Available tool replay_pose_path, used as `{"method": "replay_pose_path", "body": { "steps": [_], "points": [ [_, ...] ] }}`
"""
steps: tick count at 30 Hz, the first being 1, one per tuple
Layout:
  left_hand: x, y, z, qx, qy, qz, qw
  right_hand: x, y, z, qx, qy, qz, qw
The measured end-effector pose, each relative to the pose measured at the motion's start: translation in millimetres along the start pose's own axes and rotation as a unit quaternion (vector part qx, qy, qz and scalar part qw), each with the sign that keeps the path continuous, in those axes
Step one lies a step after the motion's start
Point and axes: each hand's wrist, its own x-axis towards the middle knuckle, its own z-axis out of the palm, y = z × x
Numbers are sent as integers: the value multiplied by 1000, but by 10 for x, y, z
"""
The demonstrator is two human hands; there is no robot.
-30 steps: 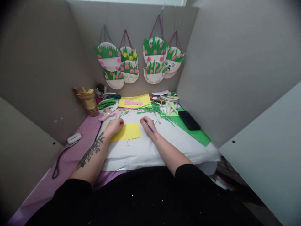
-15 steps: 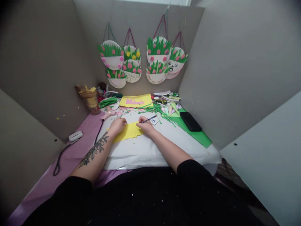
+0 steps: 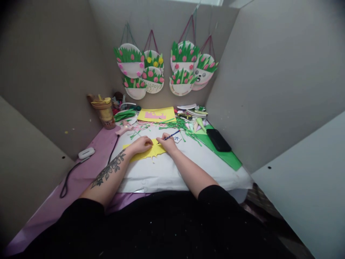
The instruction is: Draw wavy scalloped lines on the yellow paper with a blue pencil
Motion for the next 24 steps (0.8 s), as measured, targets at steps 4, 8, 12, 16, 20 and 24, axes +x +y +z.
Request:
{"method": "replay_pose_path", "body": {
  "steps": [4,8,12,16,20,24],
  "points": [
    [-12,12,-14,-6,-6,-7,1000,-1,-5,24,-4,-9,6,1000],
    [-8,-4,4,-7,-12,-14,1000,15,18,34,-16,0,-2,1000],
    [-10,3,-1,2,-27,-10,1000,31,52,37,-21,-1,-10,1000],
    [-19,26,-21,8,-40,-16,999,32,64,43,-22,-7,-6,1000],
    [-25,52,-36,14,-49,-27,998,31,58,46,-27,-3,-4,1000],
    [-29,73,-50,14,-54,-37,998,34,52,47,-31,-1,-3,1000]
  ]
}}
